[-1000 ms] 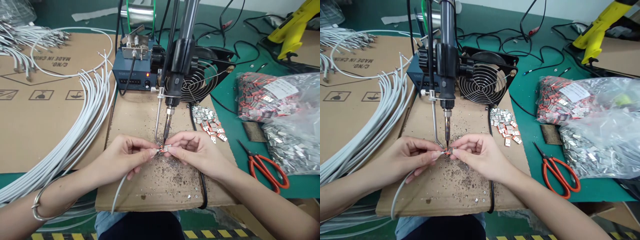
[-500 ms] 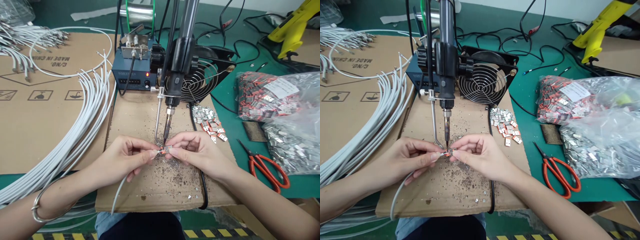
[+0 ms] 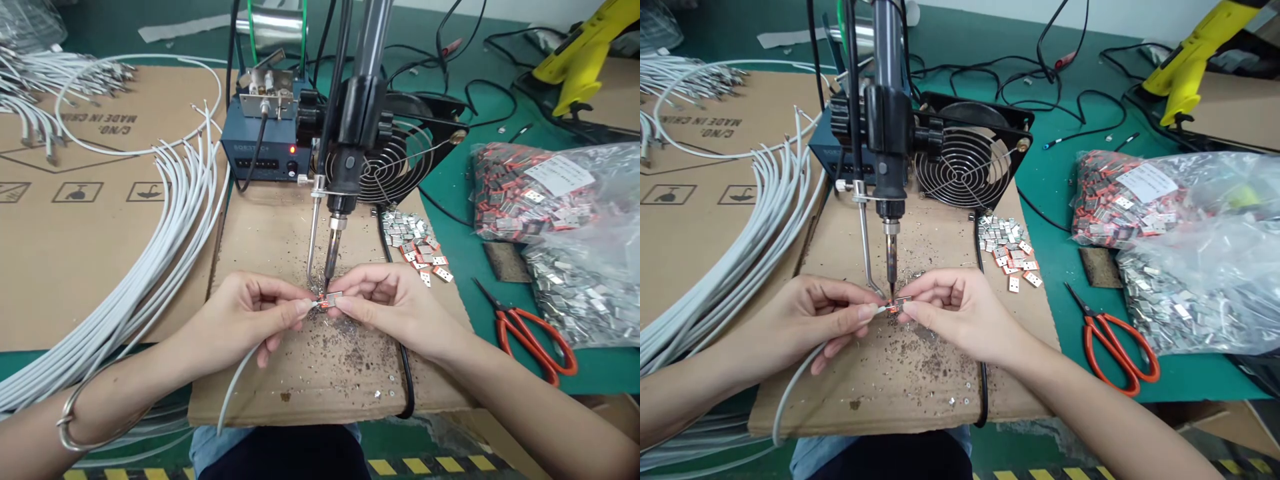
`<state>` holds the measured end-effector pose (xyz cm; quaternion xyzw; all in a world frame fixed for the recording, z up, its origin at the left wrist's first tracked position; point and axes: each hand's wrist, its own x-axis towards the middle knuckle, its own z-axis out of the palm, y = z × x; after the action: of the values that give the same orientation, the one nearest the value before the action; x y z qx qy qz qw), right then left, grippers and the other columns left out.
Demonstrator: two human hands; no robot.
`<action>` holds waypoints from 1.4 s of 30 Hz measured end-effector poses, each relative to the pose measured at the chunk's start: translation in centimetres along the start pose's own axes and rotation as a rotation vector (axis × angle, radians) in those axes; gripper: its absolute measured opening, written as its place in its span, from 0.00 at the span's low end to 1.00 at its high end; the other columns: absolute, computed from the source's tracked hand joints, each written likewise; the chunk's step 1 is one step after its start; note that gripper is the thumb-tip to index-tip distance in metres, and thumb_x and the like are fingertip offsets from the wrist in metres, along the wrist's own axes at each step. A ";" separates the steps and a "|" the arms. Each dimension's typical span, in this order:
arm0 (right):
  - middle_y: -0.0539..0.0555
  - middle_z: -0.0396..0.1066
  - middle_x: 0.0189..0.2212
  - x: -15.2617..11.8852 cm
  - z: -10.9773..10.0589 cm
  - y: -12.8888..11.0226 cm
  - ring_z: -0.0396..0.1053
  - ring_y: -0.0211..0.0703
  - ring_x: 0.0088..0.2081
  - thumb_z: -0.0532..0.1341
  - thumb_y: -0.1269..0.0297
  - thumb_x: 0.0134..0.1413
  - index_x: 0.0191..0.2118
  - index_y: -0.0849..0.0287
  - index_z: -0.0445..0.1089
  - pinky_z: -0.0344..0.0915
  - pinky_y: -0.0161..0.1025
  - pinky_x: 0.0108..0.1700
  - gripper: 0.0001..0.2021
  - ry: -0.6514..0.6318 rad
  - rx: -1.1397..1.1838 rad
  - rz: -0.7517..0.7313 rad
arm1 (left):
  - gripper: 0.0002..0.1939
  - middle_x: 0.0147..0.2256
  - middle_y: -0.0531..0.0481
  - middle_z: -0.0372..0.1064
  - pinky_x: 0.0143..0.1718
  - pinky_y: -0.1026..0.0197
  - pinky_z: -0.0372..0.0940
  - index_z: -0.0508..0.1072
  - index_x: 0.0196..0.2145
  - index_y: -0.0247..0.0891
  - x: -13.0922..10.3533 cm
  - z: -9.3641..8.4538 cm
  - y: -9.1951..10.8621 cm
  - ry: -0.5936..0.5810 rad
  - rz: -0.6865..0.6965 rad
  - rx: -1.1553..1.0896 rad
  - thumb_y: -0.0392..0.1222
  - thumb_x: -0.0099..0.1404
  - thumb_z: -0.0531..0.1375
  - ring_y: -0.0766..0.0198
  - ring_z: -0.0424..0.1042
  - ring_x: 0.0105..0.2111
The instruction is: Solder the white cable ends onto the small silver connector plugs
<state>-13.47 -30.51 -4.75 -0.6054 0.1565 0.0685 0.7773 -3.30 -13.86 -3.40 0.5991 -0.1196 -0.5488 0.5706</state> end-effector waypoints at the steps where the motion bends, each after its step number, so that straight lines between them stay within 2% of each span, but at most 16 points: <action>1: 0.50 0.75 0.23 0.0 0.0 0.0 0.68 0.29 0.23 0.68 0.76 0.40 0.30 0.61 0.73 0.61 0.24 0.22 0.08 -0.008 0.009 0.001 | 0.04 0.17 0.57 0.67 0.10 0.79 0.59 0.77 0.27 0.33 0.0 0.0 0.0 0.002 -0.005 -0.005 0.34 0.55 0.62 0.78 0.60 0.10; 8: 0.50 0.76 0.24 0.0 -0.2 0.0 0.70 0.30 0.24 0.66 0.73 0.46 0.31 0.61 0.73 0.63 0.25 0.24 0.03 -0.034 -0.010 -0.026 | 0.03 0.17 0.57 0.67 0.10 0.78 0.60 0.77 0.27 0.33 0.1 -0.1 0.1 0.030 -0.036 -0.013 0.34 0.55 0.62 0.77 0.61 0.10; 16: 0.51 0.75 0.22 0.2 0.1 0.1 0.69 0.31 0.22 0.66 0.72 0.44 0.29 0.62 0.72 0.62 0.26 0.23 0.03 0.048 -0.066 -0.006 | 0.03 0.16 0.57 0.67 0.09 0.78 0.59 0.76 0.25 0.31 0.2 0.2 0.1 0.073 -0.034 -0.031 0.33 0.54 0.63 0.77 0.61 0.09; 28: 0.51 0.76 0.24 0.0 -0.2 -0.1 0.68 0.29 0.22 0.65 0.72 0.48 0.31 0.61 0.73 0.60 0.25 0.22 0.03 -0.050 -0.031 0.010 | 0.03 0.17 0.57 0.67 0.09 0.78 0.60 0.77 0.26 0.33 0.1 -0.1 0.2 0.031 -0.023 -0.006 0.34 0.55 0.63 0.77 0.60 0.10; 42: 0.51 0.76 0.24 0.0 -0.2 -0.2 0.68 0.31 0.21 0.66 0.71 0.45 0.30 0.61 0.73 0.60 0.27 0.20 0.04 -0.029 -0.038 0.038 | 0.04 0.18 0.56 0.68 0.10 0.77 0.59 0.76 0.27 0.32 0.0 0.1 0.4 0.048 -0.054 0.018 0.36 0.55 0.62 0.77 0.59 0.11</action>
<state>-13.43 -30.80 -4.59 -0.6158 0.1553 0.0949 0.7666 -3.22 -13.99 -3.06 0.6204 -0.0945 -0.5482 0.5529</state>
